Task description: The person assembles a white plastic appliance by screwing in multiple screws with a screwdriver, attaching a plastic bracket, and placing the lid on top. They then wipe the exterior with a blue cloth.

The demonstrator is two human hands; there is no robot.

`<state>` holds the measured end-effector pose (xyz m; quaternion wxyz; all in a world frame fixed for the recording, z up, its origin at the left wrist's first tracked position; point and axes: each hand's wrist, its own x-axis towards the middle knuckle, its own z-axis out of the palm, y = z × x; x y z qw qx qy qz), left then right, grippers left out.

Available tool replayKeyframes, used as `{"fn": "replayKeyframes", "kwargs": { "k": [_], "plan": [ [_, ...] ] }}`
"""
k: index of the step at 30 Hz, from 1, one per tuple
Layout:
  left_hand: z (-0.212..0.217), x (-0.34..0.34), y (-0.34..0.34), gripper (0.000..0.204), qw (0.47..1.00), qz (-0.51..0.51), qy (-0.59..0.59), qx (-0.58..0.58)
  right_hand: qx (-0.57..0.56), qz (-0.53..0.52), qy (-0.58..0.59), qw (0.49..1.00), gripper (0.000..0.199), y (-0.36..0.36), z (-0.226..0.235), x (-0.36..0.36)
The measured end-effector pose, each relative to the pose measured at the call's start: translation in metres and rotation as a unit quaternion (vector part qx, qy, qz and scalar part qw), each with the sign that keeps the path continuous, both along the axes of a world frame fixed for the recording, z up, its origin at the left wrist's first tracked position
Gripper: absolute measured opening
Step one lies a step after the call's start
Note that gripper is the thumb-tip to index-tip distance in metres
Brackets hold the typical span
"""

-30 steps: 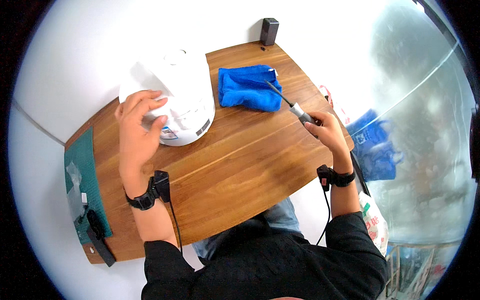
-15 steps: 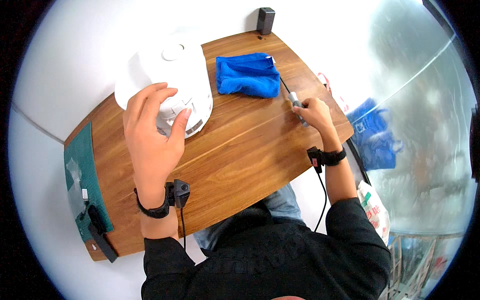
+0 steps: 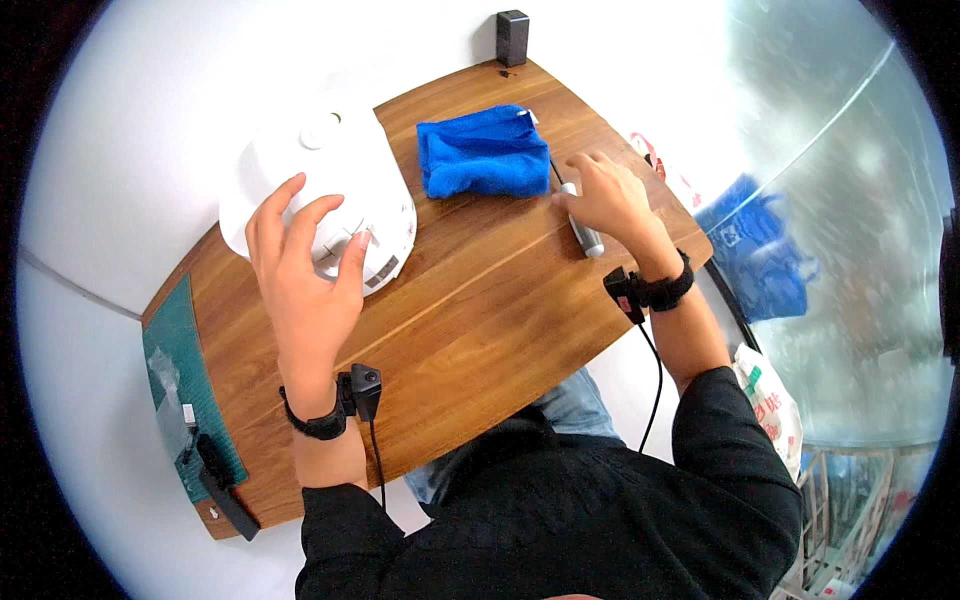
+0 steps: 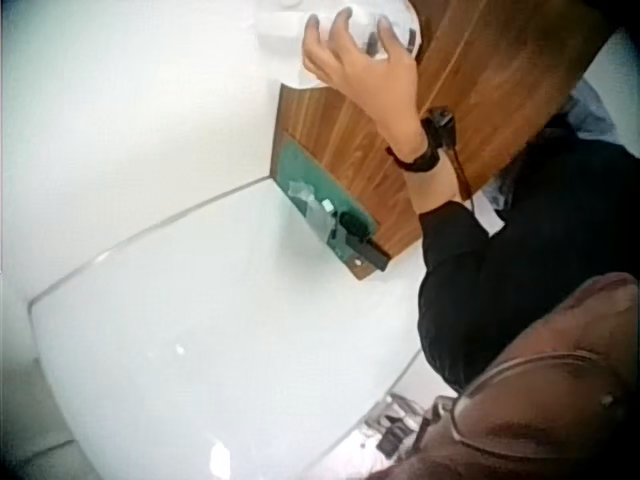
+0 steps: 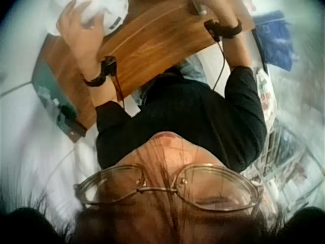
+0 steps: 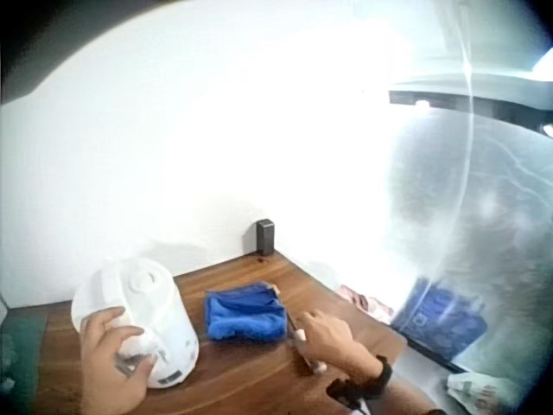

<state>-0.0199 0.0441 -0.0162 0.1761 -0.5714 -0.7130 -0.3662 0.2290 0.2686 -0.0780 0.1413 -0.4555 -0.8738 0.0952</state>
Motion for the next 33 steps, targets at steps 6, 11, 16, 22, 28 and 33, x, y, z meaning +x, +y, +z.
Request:
{"fn": "replayKeyframes", "kwargs": {
  "k": [6, 11, 16, 22, 28, 33],
  "plan": [
    [-0.009, -0.006, 0.003, 0.048, 0.999, 0.040, 0.009, -0.015, 0.091, 0.218, 0.024, 0.971, 0.083, 0.039, -0.011, -0.077],
    [-0.008, -0.006, 0.003, 0.064, 0.997, 0.067, -0.012, -0.023, 0.076, 0.222, -0.104, 0.967, 0.102, 0.048, -0.033, -0.124],
    [-0.009, -0.009, 0.001, 0.067, 0.996, 0.077, 0.019, -0.041, -0.084, 0.216, -0.141, 0.962, 0.109, 0.063, -0.025, -0.149],
    [0.002, -0.019, -0.014, 0.070, 0.997, 0.044, -0.030, -0.050, 0.006, 0.224, -0.116, 0.968, 0.093, 0.059, -0.034, -0.162],
    [0.023, -0.022, -0.029, 0.084, 0.990, 0.023, -0.095, -0.097, -0.082, 0.212, 0.046, 0.973, 0.078, 0.068, -0.018, -0.149],
    [0.015, -0.031, -0.035, 0.103, 0.992, 0.033, -0.093, -0.082, -0.031, 0.176, 0.252, 0.951, 0.060, 0.016, 0.069, -0.131]
  ]
}}
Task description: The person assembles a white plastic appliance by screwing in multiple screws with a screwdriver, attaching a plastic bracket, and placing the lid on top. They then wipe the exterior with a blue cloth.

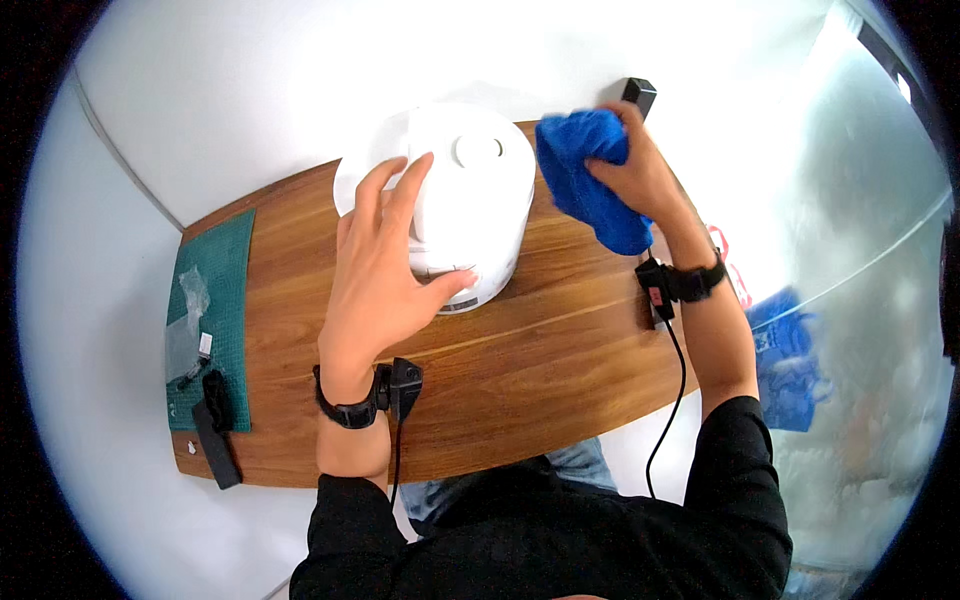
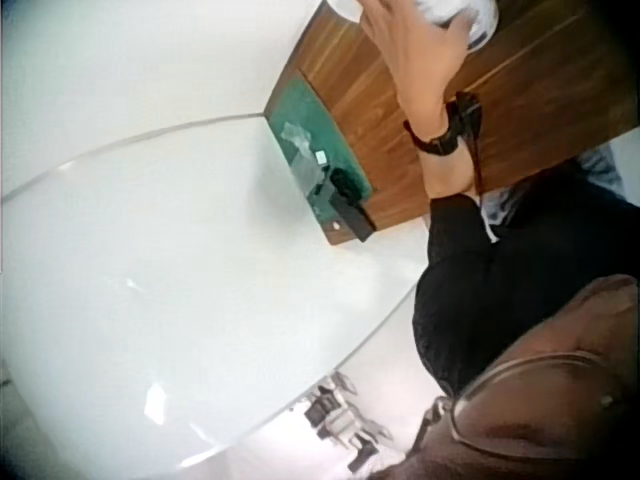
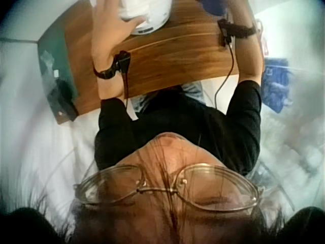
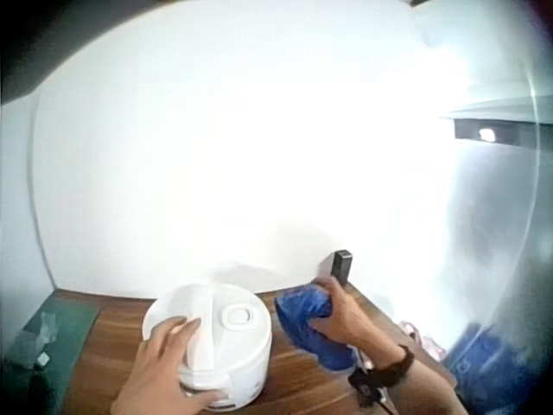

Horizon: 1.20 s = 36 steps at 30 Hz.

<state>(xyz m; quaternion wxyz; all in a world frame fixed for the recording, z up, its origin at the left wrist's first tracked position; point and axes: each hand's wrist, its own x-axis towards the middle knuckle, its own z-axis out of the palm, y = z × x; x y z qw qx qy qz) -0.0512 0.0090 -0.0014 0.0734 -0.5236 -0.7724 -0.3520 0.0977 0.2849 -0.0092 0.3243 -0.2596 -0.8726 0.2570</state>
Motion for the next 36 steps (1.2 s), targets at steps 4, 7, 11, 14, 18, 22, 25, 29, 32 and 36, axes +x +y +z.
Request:
{"fn": "replayKeyframes", "kwargs": {
  "k": [4, 7, 11, 14, 18, 22, 25, 29, 32, 36],
  "plan": [
    [-0.008, 0.002, 0.011, 0.109, 0.998, 0.002, 0.055, 0.028, 0.183, 0.072, 0.074, 0.978, 0.047, -0.038, 0.037, -0.007],
    [-0.012, 0.002, 0.018, 0.109, 0.997, -0.001, 0.074, 0.026, 0.319, 0.101, -0.004, 0.942, 0.042, -0.066, 0.039, -0.028],
    [-0.016, -0.002, 0.015, 0.104, 0.994, 0.006, 0.107, 0.027, 0.217, 0.235, -0.028, 0.947, 0.058, -0.064, 0.030, -0.043],
    [-0.016, 0.002, 0.018, 0.102, 0.993, 0.019, 0.118, 0.010, 0.062, 0.271, -0.126, 0.952, 0.055, -0.052, 0.038, -0.043],
    [-0.016, 0.002, 0.019, 0.099, 0.992, 0.027, 0.117, 0.021, 0.212, 0.260, -0.081, 0.939, 0.047, -0.061, 0.034, -0.043],
    [-0.021, 0.001, 0.023, 0.094, 0.989, 0.033, 0.129, 0.059, 0.305, 0.263, -0.040, 0.914, 0.041, -0.079, 0.028, -0.034],
    [-0.024, 0.000, 0.026, 0.090, 0.987, 0.034, 0.135, 0.085, 0.296, 0.264, -0.040, 0.917, 0.040, -0.091, 0.027, -0.025],
    [-0.025, 0.000, 0.027, 0.085, 0.985, 0.037, 0.143, 0.088, 0.275, 0.253, -0.031, 0.927, 0.038, -0.092, 0.029, -0.027],
    [-0.021, 0.002, 0.023, 0.088, 0.988, 0.030, 0.131, 0.079, 0.269, 0.237, -0.049, 0.932, 0.031, -0.085, 0.036, -0.041],
    [-0.022, 0.002, 0.024, 0.088, 0.989, 0.030, 0.128, 0.075, 0.291, 0.208, -0.092, 0.929, 0.032, -0.072, 0.040, -0.057]
  ]
}}
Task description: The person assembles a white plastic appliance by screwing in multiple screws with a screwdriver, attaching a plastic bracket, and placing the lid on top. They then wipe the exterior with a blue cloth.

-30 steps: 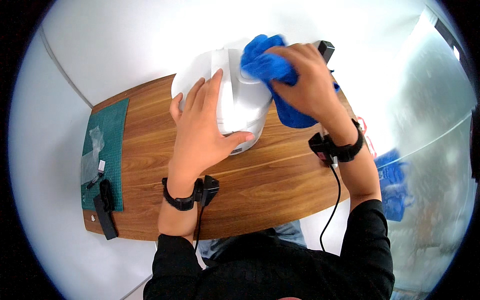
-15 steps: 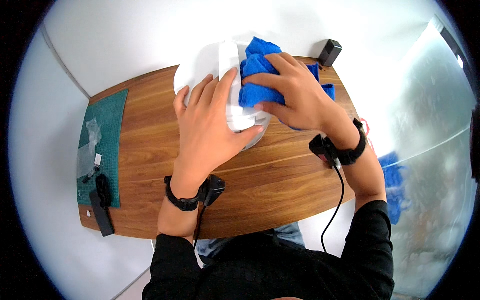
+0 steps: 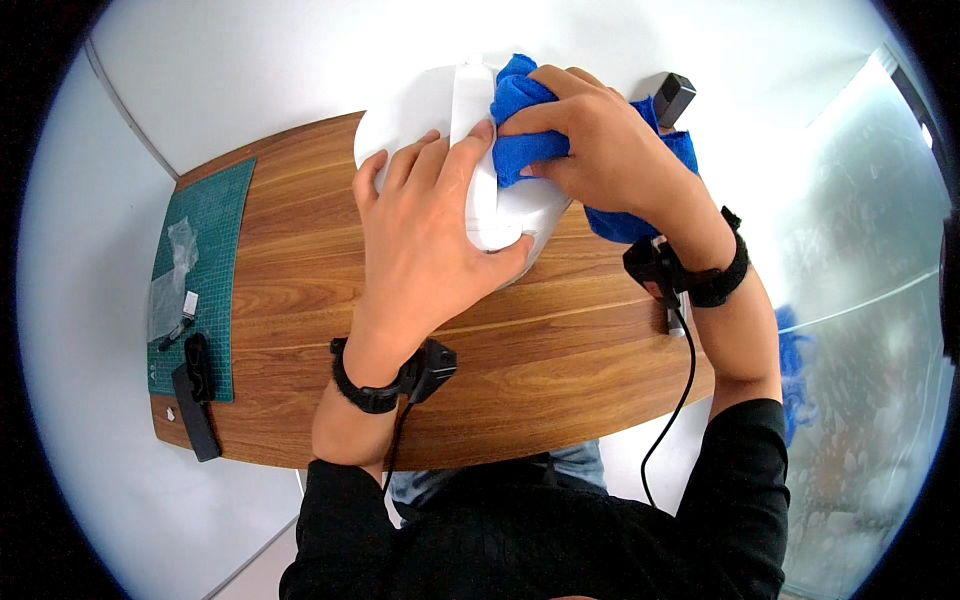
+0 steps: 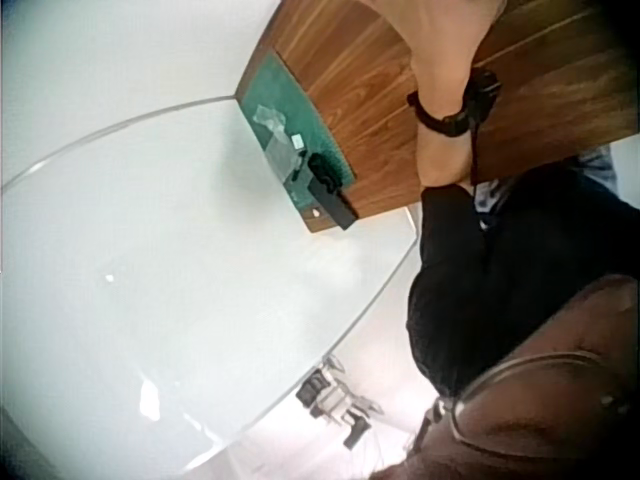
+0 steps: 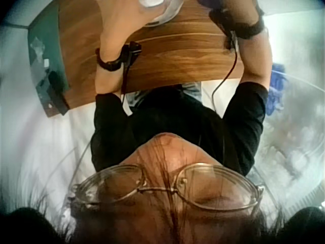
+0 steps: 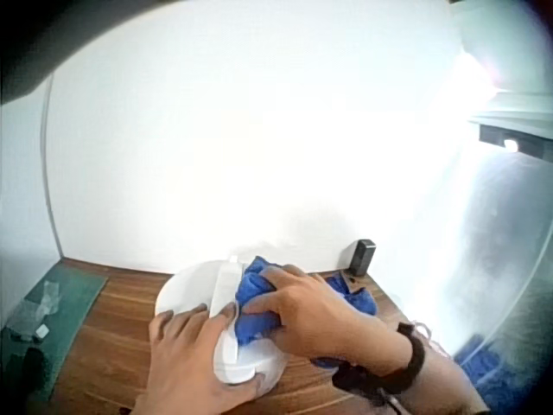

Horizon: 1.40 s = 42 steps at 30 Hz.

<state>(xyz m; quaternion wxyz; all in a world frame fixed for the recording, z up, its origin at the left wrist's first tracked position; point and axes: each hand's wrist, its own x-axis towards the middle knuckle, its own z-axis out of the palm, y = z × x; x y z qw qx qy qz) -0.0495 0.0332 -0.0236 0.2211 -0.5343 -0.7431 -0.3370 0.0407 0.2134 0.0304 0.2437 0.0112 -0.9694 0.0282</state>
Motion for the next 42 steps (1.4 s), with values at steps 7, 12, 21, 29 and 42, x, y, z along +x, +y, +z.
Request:
{"fn": "replayKeyframes", "kwargs": {
  "k": [7, 12, 21, 29, 42],
  "plan": [
    [-0.003, -0.002, 0.001, 0.089, 1.000, 0.002, -0.005, 0.007, 0.005, -0.023, -0.043, 0.999, 0.032, 0.012, 0.011, -0.022],
    [-0.003, 0.000, 0.003, 0.089, 1.000, 0.004, -0.003, 0.003, -0.024, -0.129, -0.059, 0.990, 0.035, 0.030, 0.010, -0.043],
    [-0.001, -0.001, 0.002, 0.089, 1.000, 0.006, 0.002, 0.004, 0.017, -0.170, -0.028, 0.985, 0.034, 0.058, -0.003, -0.077],
    [-0.002, -0.002, 0.003, 0.089, 1.000, 0.013, -0.007, -0.004, -0.016, -0.093, -0.088, 0.992, 0.045, 0.054, 0.005, -0.046],
    [0.001, -0.004, -0.001, 0.087, 1.000, 0.003, -0.007, -0.013, -0.030, -0.118, -0.132, 0.984, 0.042, 0.058, 0.016, -0.078]
  ]
}}
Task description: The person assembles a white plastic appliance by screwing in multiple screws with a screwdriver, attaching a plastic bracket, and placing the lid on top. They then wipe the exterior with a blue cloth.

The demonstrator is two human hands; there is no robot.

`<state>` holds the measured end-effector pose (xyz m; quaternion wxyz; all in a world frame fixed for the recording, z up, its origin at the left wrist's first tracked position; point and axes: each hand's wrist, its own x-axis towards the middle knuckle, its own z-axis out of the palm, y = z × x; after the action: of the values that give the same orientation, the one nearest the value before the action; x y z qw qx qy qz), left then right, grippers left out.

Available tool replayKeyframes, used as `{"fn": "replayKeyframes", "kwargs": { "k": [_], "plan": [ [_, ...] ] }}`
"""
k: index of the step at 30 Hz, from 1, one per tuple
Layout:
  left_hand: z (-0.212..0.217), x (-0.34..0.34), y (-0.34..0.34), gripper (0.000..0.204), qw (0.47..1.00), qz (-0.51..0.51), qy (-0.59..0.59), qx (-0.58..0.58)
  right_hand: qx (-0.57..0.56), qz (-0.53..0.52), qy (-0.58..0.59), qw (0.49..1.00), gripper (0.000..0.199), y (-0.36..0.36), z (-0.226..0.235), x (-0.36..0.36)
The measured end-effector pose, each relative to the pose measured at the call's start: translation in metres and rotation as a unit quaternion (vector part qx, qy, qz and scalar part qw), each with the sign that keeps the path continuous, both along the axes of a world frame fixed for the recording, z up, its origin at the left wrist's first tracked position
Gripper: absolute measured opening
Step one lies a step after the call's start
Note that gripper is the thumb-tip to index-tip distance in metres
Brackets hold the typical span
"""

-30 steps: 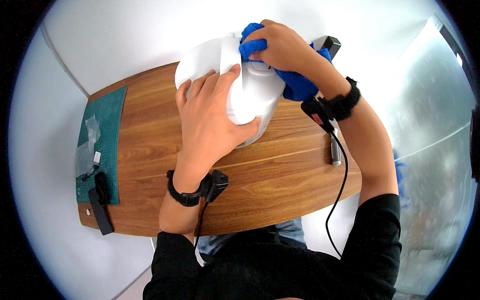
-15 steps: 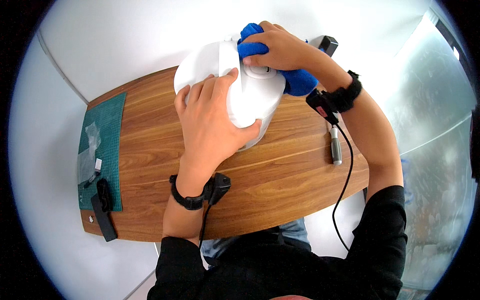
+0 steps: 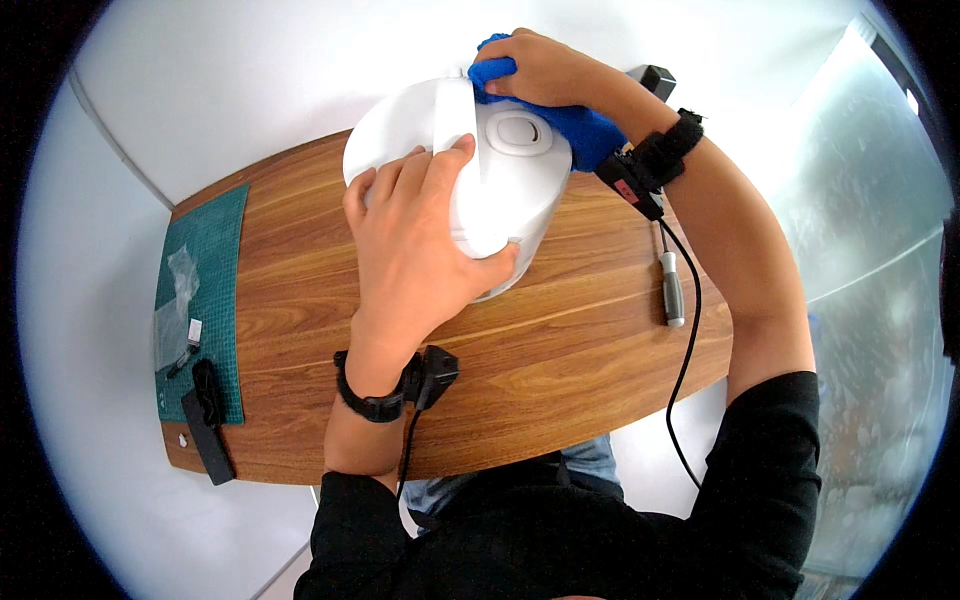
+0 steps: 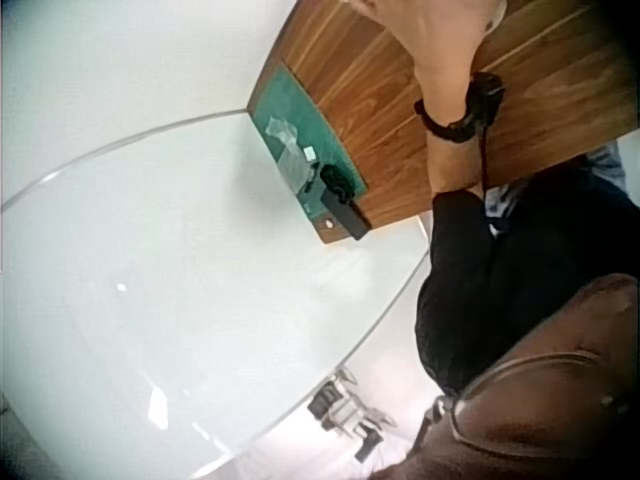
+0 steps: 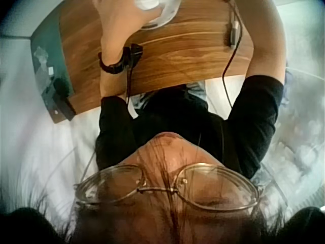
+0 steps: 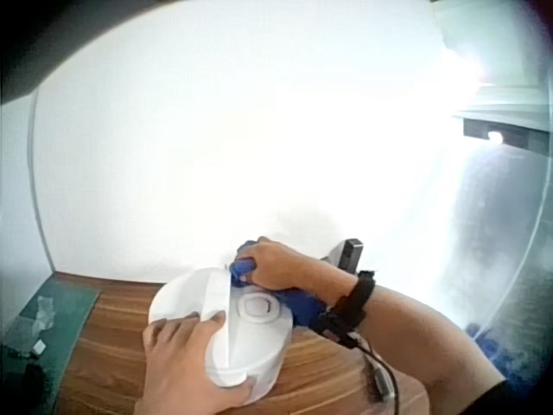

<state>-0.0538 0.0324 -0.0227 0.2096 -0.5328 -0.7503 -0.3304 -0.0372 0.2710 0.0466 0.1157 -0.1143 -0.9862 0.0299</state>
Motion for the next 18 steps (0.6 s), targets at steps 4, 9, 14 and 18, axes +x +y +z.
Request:
{"fn": "replayKeyframes", "kwargs": {
  "k": [4, 9, 14, 18],
  "plan": [
    [0.000, 0.002, 0.004, 0.083, 1.000, 0.001, -0.012, 0.015, 0.013, -0.006, 0.024, 1.000, 0.040, 0.003, -0.009, 0.003],
    [0.000, 0.002, 0.003, 0.082, 0.999, 0.017, -0.028, 0.023, 0.031, 0.043, 0.027, 0.998, 0.036, -0.012, -0.004, 0.023],
    [-0.001, 0.003, 0.005, 0.081, 0.999, 0.013, -0.028, 0.031, 0.034, 0.040, 0.024, 0.998, 0.034, -0.028, 0.000, 0.040],
    [-0.001, 0.003, 0.005, 0.081, 0.999, 0.009, -0.030, 0.030, 0.034, 0.082, 0.032, 0.996, 0.034, -0.040, 0.000, 0.052]
  ]
}}
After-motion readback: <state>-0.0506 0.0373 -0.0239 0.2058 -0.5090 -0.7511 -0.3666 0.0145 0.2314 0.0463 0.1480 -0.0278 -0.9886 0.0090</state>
